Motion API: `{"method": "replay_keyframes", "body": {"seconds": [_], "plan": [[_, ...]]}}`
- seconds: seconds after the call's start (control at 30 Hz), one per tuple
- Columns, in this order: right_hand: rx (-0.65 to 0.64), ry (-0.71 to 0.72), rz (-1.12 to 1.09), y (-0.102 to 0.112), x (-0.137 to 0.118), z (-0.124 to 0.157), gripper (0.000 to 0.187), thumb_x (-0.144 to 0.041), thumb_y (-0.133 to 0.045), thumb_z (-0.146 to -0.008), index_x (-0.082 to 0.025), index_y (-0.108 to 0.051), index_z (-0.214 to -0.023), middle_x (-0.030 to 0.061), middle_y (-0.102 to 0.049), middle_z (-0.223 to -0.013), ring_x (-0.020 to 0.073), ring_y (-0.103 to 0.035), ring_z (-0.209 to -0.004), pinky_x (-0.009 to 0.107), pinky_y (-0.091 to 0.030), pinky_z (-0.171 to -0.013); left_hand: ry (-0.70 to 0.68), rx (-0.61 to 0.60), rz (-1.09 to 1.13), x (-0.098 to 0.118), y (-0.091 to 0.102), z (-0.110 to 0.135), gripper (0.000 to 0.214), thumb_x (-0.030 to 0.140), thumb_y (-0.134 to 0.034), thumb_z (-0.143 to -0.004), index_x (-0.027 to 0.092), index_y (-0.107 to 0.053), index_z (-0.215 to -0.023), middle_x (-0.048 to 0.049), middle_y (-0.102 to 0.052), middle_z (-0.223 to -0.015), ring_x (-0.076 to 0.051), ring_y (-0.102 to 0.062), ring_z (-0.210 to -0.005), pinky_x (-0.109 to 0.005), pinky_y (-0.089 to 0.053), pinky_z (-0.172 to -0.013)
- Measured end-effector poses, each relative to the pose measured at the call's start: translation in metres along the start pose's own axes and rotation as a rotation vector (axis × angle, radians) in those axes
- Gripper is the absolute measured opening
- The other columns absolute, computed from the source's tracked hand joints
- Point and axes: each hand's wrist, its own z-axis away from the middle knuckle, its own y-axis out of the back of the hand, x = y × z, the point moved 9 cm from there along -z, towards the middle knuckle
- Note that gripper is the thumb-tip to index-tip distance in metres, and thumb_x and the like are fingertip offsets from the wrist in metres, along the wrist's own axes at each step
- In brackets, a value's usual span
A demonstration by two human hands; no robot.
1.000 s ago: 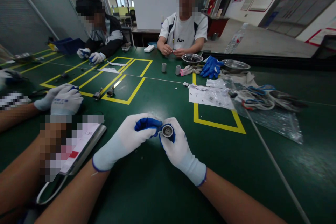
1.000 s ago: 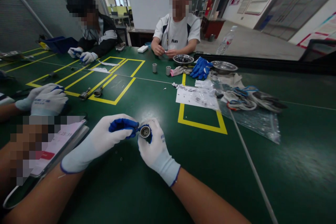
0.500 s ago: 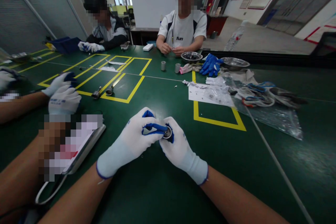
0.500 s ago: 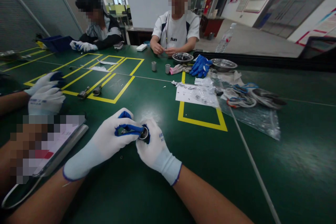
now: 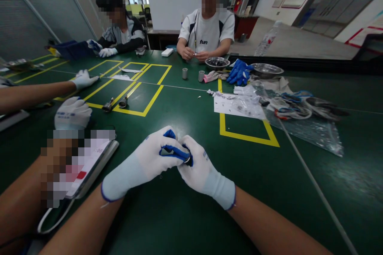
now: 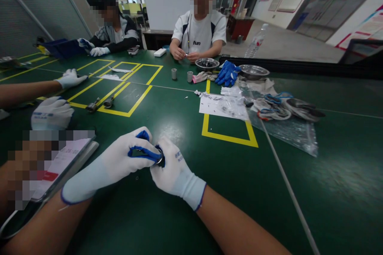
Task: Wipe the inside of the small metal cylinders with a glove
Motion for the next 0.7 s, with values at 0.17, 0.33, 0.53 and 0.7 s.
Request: {"method": "replay_keyframes", "body": {"seconds": [0.17, 0.33, 0.53, 0.7], "plan": [[-0.008, 0.024, 0.021, -0.0029, -0.0007, 0.0007, 0.017, -0.010, -0.060, -0.088, -0.024, -0.050, -0.090, 0.0044, -0.060, -0.092, 0.0229, -0.062, -0.085, 0.038, -0.052, -0.076, 0.035, -0.009, -0.100, -0.0011, 0.0010, 0.0031, 0.012, 0.015, -0.077, -0.090, 0.024, -0.084, -0.086, 0.0018, -0.068, -0.095, -0.015, -0.065, -0.088, -0.026, -0.050, -0.079], [-0.027, 0.026, 0.022, -0.0064, 0.0005, 0.0023, 0.016, -0.011, -0.059, -0.087, -0.023, -0.051, -0.093, 0.0054, -0.061, -0.091, 0.0245, -0.063, -0.085, 0.040, -0.054, -0.076, 0.087, -0.008, -0.241, -0.0030, -0.0031, 0.0064, 0.016, 0.015, -0.073, -0.092, 0.024, -0.081, -0.082, 0.0016, -0.067, -0.093, -0.017, -0.065, -0.091, -0.030, -0.048, -0.082], [-0.015, 0.052, 0.046, -0.0065, -0.0019, 0.0017, 0.018, -0.011, -0.059, -0.086, -0.022, -0.053, -0.098, 0.0069, -0.063, -0.094, 0.0264, -0.066, -0.089, 0.044, -0.057, -0.080, 0.092, 0.018, -0.328, -0.0030, -0.0048, 0.0084, 0.018, 0.021, -0.070, -0.093, 0.022, -0.076, -0.076, 0.0012, -0.063, -0.092, -0.017, -0.062, -0.085, -0.030, -0.046, -0.075], [-0.028, 0.010, 0.029, -0.0060, 0.0009, 0.0018, 0.024, -0.011, -0.062, -0.087, -0.020, -0.055, -0.108, 0.0106, -0.067, -0.104, 0.0280, -0.069, -0.099, 0.047, -0.060, -0.088, 0.166, 0.012, -0.291, -0.0053, -0.0058, 0.0083, 0.020, 0.026, -0.065, -0.096, 0.024, -0.079, -0.081, 0.0002, -0.065, -0.095, -0.019, -0.064, -0.087, -0.032, -0.048, -0.077]]}}
